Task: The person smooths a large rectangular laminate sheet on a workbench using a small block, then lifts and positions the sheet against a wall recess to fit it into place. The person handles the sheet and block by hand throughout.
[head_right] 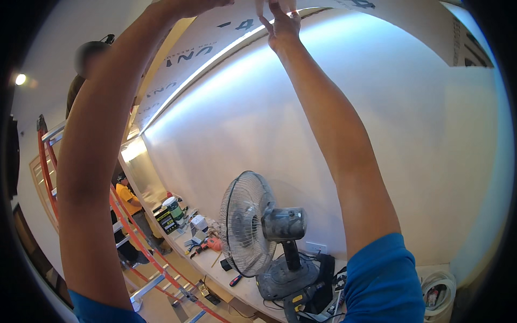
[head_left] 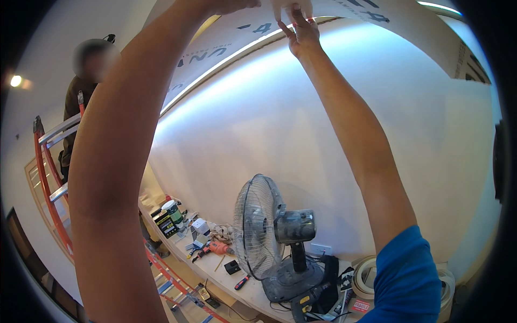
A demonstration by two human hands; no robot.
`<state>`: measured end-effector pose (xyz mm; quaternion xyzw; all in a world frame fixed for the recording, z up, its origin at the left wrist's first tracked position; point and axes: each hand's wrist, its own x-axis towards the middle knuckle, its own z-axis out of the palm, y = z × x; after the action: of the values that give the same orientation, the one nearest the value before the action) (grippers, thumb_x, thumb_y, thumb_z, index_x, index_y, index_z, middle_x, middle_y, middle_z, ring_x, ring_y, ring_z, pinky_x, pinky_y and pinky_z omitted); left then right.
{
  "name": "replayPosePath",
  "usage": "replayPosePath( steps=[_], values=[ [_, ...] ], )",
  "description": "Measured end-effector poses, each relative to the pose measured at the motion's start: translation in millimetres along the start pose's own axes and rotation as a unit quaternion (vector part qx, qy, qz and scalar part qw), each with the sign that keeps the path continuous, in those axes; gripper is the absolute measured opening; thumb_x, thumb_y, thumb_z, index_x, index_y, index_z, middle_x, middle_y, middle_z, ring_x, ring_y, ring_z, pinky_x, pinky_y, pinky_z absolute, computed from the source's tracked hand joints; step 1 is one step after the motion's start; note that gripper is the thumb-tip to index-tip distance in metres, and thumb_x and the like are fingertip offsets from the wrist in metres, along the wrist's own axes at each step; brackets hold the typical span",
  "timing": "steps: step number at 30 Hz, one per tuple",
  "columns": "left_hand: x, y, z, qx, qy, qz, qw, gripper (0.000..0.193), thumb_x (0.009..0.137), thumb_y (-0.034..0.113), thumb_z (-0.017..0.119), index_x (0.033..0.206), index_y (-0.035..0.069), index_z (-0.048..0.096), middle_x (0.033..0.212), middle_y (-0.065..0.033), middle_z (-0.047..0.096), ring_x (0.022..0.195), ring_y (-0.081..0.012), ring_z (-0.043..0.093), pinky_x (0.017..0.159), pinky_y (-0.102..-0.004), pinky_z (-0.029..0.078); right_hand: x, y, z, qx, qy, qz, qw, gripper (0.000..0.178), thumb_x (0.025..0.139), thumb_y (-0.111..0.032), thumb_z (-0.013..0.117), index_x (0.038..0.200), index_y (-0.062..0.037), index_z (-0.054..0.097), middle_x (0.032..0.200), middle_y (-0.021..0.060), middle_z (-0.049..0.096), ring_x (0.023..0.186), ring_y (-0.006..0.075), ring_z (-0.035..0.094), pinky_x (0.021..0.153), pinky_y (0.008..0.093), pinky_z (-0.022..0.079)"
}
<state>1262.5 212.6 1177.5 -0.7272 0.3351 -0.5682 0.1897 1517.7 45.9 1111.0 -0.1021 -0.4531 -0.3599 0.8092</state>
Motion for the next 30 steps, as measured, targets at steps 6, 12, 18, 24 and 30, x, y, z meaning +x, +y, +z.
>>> replayPosePath(
  steps=[6,12,18,24,30],
  values=[
    [9,-8,-1,0.0,-0.003,0.009,1.0,0.057,0.086,0.022,0.086,0.119,-0.002,0.046,0.108,-0.0322,0.068,0.105,-0.0484,0.068,0.088,-0.0528,0.055,4,17,-1,-0.035,0.033,0.157,0.986,0.107,0.079,-0.062,0.088,0.162,-0.0174,0.036,0.164,0.0117,0.039,0.145,0.0336,0.041,0.097,0.0459,0.057],
    [11,-8,1,-0.006,0.015,0.008,1.0,0.06,0.083,0.019,0.088,0.122,-0.001,0.047,0.107,-0.031,0.069,0.105,-0.0466,0.069,0.088,-0.0504,0.056,4,11,3,-0.034,-0.076,0.124,0.989,0.115,0.079,-0.074,0.08,0.167,-0.0205,0.027,0.168,0.0154,0.027,0.145,0.0385,0.039,0.1,0.0461,0.053],
    [6,-16,2,-0.044,0.015,0.019,0.999,0.06,0.082,0.017,0.088,0.123,0.0,0.047,0.108,-0.0291,0.07,0.104,-0.0443,0.07,0.088,-0.049,0.056,-1,9,6,-0.052,-0.048,0.149,0.986,0.11,0.083,-0.074,0.076,0.166,-0.0199,0.027,0.161,0.0184,0.032,0.141,0.0363,0.041,0.101,0.047,0.052],
    [14,-9,-7,-0.044,-0.022,-0.017,0.999,0.055,0.084,0.013,0.086,0.121,0.001,0.047,0.106,-0.0224,0.07,0.102,-0.0359,0.071,0.086,-0.0453,0.057,1,5,11,-0.038,-0.06,0.133,0.989,0.108,0.085,-0.074,0.075,0.166,-0.0201,0.028,0.16,0.0157,0.034,0.14,0.035,0.042,0.101,0.0473,0.053],
    [5,-8,-13,-0.043,-0.072,-0.033,0.996,0.053,0.085,0.011,0.085,0.121,0.001,0.047,0.109,-0.0212,0.068,0.105,-0.0334,0.069,0.09,-0.0433,0.056,-33,4,33,-0.014,-0.011,0.13,0.991,0.105,0.088,-0.068,0.074,0.164,-0.0152,0.025,0.153,0.0188,0.03,0.147,0.0369,0.035,0.109,0.0475,0.053]
  ],
)
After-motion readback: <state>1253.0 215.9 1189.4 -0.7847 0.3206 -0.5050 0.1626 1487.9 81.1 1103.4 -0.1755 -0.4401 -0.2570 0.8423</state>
